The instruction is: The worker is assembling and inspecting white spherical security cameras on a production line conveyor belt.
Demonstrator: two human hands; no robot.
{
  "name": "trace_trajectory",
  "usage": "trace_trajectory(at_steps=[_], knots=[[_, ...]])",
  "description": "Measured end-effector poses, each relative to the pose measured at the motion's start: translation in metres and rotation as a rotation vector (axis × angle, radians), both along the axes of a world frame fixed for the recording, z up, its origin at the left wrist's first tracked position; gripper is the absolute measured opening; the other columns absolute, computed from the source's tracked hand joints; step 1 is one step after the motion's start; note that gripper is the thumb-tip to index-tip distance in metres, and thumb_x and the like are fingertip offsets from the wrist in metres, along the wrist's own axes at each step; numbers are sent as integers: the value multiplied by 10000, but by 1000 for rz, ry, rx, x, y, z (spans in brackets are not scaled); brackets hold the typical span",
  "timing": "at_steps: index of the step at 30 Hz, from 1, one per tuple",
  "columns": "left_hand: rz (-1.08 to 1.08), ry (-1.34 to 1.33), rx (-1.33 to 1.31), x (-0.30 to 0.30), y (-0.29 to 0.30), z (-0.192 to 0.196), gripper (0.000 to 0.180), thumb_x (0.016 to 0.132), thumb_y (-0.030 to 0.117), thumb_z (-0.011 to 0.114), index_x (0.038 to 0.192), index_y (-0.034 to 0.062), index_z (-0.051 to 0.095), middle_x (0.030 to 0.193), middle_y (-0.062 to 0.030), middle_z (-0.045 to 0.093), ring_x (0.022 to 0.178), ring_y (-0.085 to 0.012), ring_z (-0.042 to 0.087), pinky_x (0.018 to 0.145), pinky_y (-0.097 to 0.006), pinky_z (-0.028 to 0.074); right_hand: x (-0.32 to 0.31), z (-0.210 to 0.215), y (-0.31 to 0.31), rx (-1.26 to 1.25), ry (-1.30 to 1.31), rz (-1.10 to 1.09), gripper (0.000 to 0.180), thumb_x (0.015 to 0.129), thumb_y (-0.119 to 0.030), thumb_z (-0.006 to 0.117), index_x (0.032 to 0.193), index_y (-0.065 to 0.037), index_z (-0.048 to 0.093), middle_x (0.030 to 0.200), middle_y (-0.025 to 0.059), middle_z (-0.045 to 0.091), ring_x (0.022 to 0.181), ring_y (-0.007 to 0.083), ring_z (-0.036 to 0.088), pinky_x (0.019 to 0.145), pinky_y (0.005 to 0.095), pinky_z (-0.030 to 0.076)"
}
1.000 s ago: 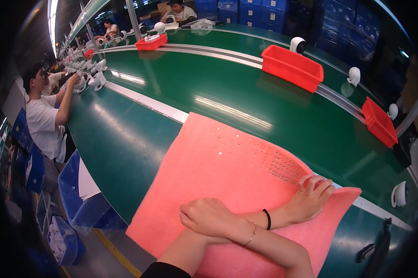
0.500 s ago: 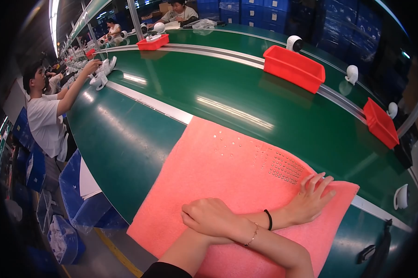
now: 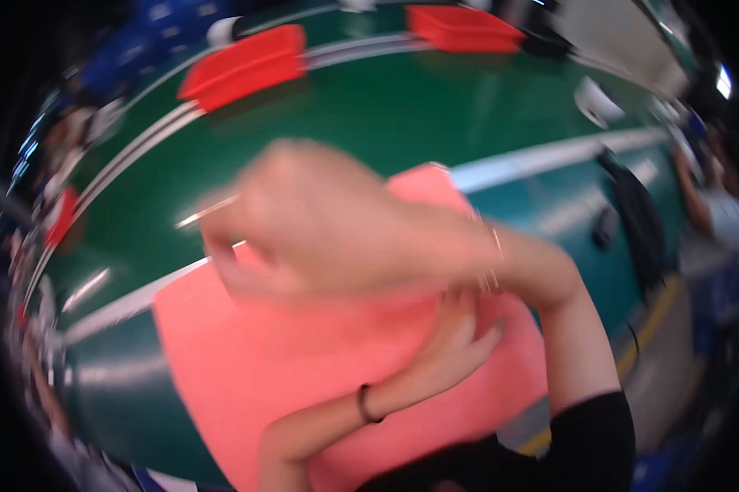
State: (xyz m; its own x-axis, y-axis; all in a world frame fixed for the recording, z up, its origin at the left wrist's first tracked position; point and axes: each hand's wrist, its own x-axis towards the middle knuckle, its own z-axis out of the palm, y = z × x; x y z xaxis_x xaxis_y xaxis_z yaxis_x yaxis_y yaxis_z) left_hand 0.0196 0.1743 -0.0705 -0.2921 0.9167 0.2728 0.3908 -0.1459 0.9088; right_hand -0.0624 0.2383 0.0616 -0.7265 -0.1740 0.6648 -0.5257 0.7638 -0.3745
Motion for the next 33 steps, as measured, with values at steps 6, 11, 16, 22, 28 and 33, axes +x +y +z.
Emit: trace_trajectory(at_steps=[6,11,16,22,28,33], knots=[[-732,-846,-312,41,-26,62,330,904,30,436,1221,20,346,1189,-95,445,1139,-159,421,957,-293,336,37,-13,90,-275,-302,-305,166,703,-144,538,723,-6,629,583,110,570,517,228,550,502,298,431],[-675,-721,-253,56,-28,61,359,913,84,449,1242,-21,349,1129,-128,499,1115,-177,466,947,-289,357,55,-25,82,-119,-398,-321,187,710,-159,531,743,-11,640,594,87,588,542,197,569,544,291,448],[-744,-774,-385,55,-36,66,421,904,104,476,1278,-22,331,1128,-134,512,1107,-198,463,945,-296,351,47,-35,75,-94,-361,-290,188,701,-174,541,739,-24,649,610,94,600,557,209,582,552,307,461],[-847,-934,-296,50,-50,81,406,921,112,420,1306,80,293,968,-55,501,888,-197,508,867,-271,379,42,-42,67,-15,-420,-277,175,697,-164,539,732,-35,650,560,111,580,529,226,572,523,334,458],[-921,-642,-1133,25,-4,149,175,913,116,441,973,25,578,904,-52,488,830,-126,515,779,-253,406,38,-52,55,181,-371,-355,161,676,-129,525,557,-23,546,482,129,500,439,266,491,418,360,396],[-826,-685,-470,39,-46,93,227,849,147,605,1048,50,555,847,25,566,478,8,335,449,-142,276,29,-66,32,258,-332,-282,191,688,-108,515,524,-17,482,478,131,480,433,290,469,408,377,384]])
